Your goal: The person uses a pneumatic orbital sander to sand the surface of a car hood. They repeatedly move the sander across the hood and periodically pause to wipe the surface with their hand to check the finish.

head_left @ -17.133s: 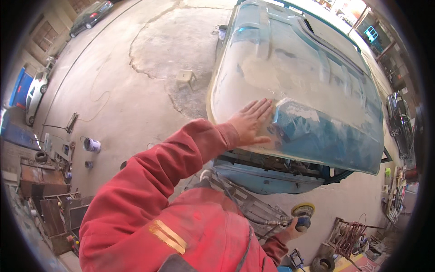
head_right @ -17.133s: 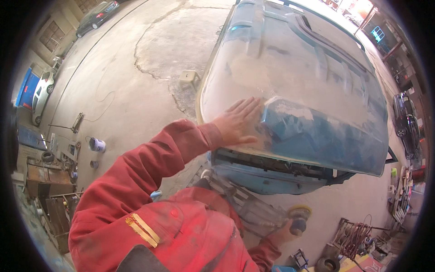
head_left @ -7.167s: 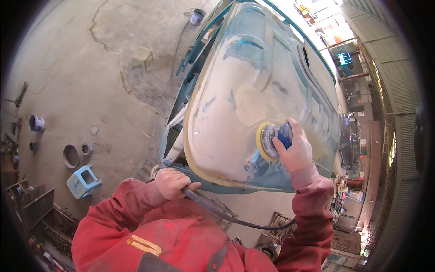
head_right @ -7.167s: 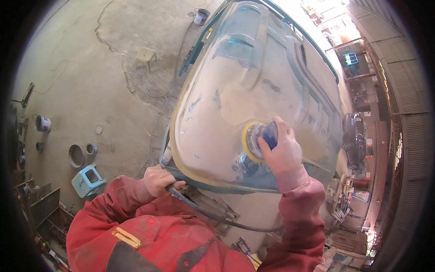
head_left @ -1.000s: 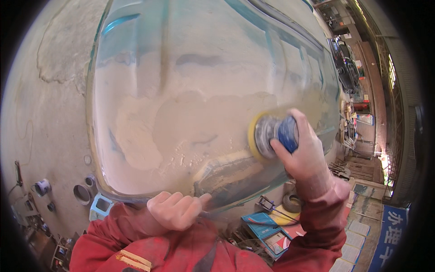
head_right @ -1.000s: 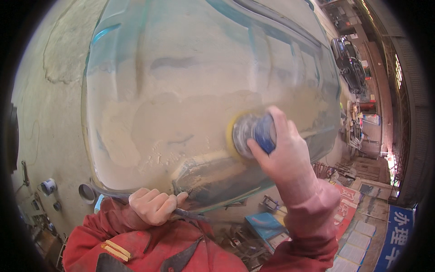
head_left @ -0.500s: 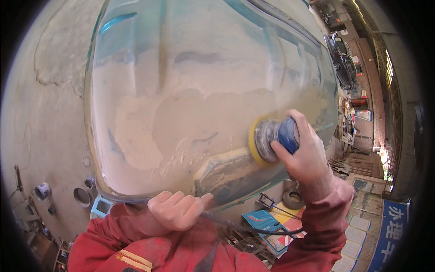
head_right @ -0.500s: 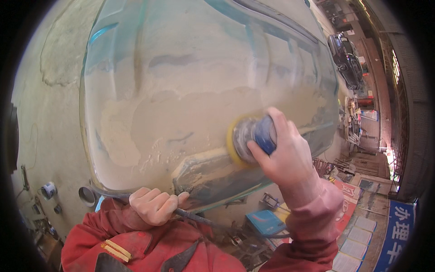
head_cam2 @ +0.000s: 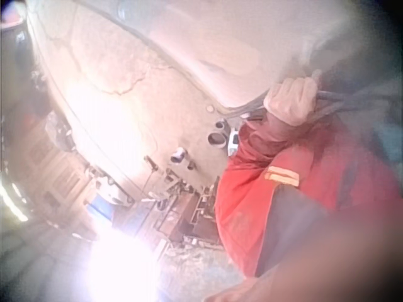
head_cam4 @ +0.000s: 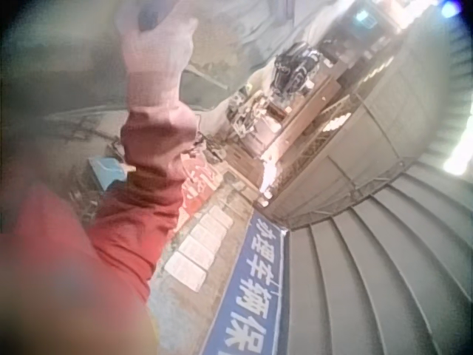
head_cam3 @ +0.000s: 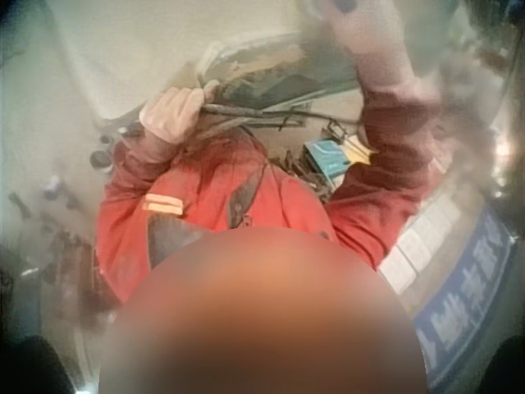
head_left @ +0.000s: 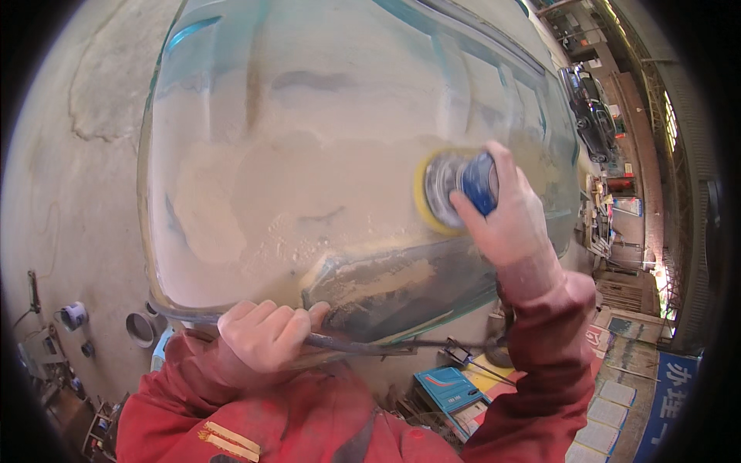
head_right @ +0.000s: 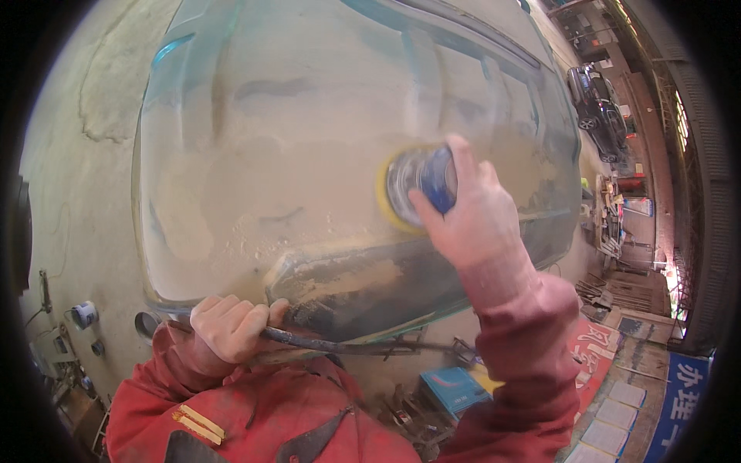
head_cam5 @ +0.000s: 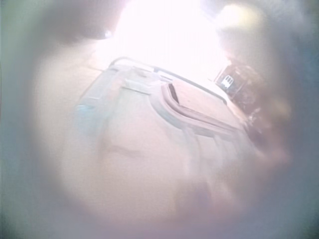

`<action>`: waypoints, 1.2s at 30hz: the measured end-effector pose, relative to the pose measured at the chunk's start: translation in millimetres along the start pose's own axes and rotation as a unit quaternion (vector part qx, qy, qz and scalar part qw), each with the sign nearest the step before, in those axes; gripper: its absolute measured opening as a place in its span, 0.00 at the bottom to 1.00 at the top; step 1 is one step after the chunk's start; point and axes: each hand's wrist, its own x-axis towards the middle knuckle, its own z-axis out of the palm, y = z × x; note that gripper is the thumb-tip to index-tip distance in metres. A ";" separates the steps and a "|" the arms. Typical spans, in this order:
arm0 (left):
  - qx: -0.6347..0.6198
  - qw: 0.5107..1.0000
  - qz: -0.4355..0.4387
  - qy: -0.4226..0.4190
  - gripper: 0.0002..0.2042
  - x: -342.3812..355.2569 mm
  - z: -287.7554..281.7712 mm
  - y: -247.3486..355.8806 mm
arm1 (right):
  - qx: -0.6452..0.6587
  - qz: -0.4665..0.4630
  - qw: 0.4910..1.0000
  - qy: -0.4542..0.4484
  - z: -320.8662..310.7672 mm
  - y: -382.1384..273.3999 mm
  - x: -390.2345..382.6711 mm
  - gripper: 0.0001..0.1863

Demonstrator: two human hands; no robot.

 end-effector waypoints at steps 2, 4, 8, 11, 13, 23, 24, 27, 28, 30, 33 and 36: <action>0.010 1.000 0.005 0.001 0.20 1.0 -1.5 0.0 | 0.043 -0.055 0.997 0.032 1.7 8.1 -2.0 0.39; 0.008 1.000 0.012 0.009 0.20 2.0 -3.9 1.9 | 0.030 -0.031 0.999 -0.014 -3.2 14.5 -13.0 0.38; -0.024 0.999 -0.030 0.035 0.19 1.8 -14.7 12.9 | 0.019 -0.022 0.996 -0.086 -12.9 16.7 -20.1 0.39; -0.039 0.996 -0.055 0.050 0.18 1.6 -20.9 24.3 | 0.010 -0.017 0.999 -0.035 -9.2 14.9 -6.0 0.39; -0.028 0.997 -0.043 0.058 0.17 2.2 -21.8 27.4 | 0.025 -0.026 0.999 0.001 -7.3 14.3 -0.7 0.39; -0.003 0.997 -0.063 0.051 0.16 17.9 2.5 4.9 | 0.009 -0.040 0.999 -0.010 -6.3 47.7 -10.1 0.39; 0.002 0.997 -0.067 0.049 0.16 18.7 2.2 4.1 | 0.011 -0.003 1.000 -0.006 -7.1 48.3 -7.6 0.39; 0.006 0.996 -0.086 0.013 0.16 18.1 -1.7 3.8 | 0.026 0.003 0.999 -0.022 -12.5 46.4 -5.4 0.38; 0.005 0.996 -0.094 -0.004 0.15 17.4 -3.4 4.4 | 0.027 0.018 0.998 -0.048 -14.9 46.3 -6.1 0.38; 0.000 0.995 -0.099 -0.011 0.15 16.1 -3.9 4.8 | 0.004 0.064 0.991 -0.113 -16.9 50.1 -9.4 0.38; 0.005 0.994 -0.108 -0.014 0.14 15.8 -0.7 4.3 | 0.004 0.036 0.998 -0.050 -12.4 63.7 -10.8 0.38; 0.017 0.996 -0.091 0.006 0.15 16.7 3.4 1.9 | 0.015 0.035 0.999 0.003 -7.3 75.6 -9.6 0.38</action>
